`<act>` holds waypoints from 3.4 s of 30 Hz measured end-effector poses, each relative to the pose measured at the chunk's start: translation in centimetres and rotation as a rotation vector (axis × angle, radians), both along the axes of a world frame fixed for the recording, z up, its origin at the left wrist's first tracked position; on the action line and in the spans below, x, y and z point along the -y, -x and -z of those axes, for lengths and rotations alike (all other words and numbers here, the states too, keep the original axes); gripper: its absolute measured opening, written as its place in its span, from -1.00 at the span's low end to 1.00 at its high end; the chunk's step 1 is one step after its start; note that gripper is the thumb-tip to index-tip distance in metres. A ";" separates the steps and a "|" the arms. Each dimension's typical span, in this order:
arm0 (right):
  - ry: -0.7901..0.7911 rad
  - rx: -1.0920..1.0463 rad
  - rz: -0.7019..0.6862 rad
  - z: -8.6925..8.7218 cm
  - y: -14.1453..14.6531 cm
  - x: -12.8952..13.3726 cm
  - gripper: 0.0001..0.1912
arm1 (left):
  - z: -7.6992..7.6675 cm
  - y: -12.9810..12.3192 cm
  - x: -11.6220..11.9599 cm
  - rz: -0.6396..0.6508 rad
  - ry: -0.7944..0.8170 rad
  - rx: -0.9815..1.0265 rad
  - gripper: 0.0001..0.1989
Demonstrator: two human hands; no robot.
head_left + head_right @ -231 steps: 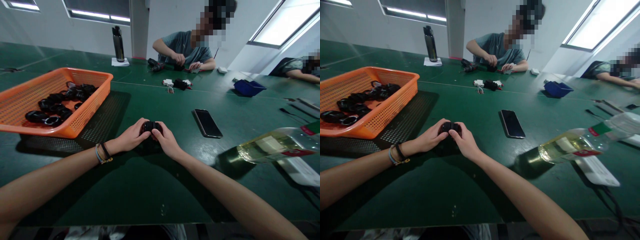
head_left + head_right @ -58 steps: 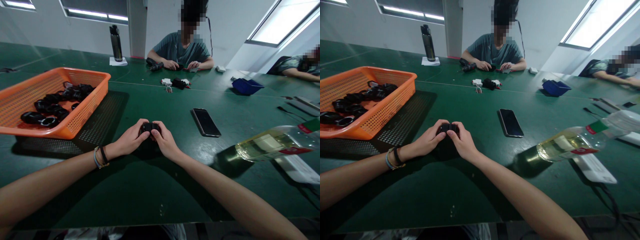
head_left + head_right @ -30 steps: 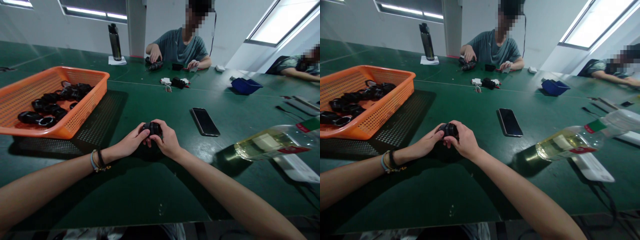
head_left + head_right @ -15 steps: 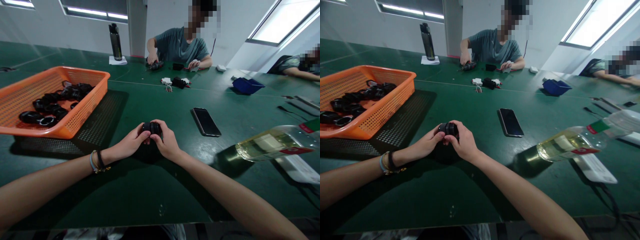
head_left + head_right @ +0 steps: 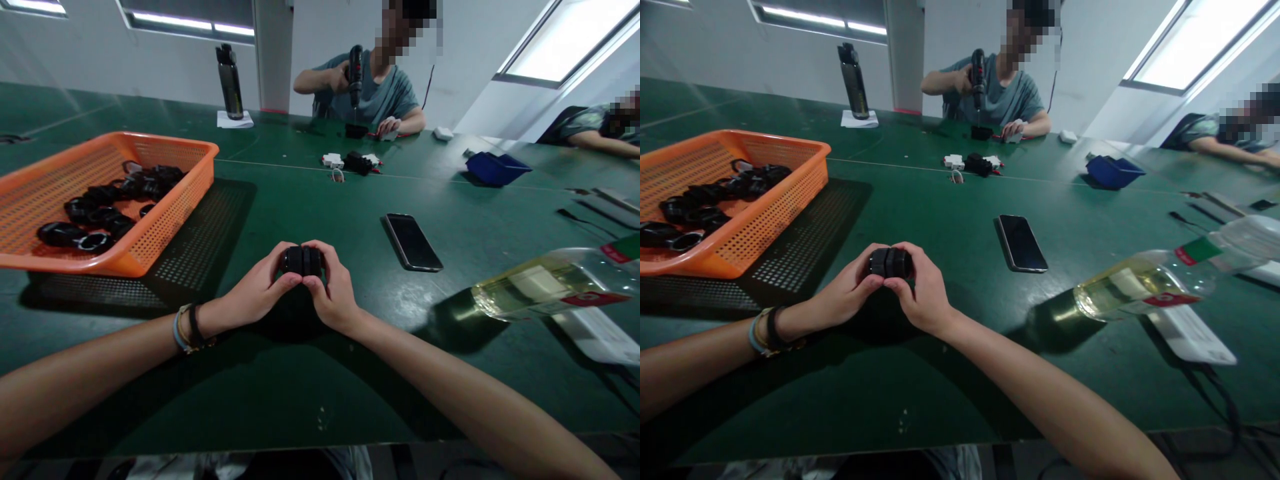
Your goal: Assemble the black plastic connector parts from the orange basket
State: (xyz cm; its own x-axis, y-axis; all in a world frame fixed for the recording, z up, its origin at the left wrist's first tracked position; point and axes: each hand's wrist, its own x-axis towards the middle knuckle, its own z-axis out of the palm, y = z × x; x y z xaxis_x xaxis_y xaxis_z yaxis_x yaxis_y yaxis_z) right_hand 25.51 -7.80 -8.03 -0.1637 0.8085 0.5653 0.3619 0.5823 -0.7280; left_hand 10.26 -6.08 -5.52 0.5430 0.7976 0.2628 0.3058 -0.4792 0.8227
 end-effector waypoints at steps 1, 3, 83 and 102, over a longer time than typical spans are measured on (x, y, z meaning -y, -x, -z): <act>0.011 -0.012 0.000 0.0 0.1 0.0 -0.52 | 0.0 0.0 0.0 0.001 -0.017 -0.005 -0.40; 0.044 -0.041 0.001 0.0 0.2 0.1 -0.54 | 0.0 0.1 -0.1 0.000 -0.046 -0.022 -0.39; 0.173 -0.207 0.097 0.4 1.2 0.3 -0.59 | 1.5 -0.7 -0.8 -0.035 -0.061 0.086 -0.48; 0.573 -0.529 -0.043 0.8 2.7 0.5 -0.56 | 0.5 0.2 -3.8 -0.029 -0.275 -0.197 -0.50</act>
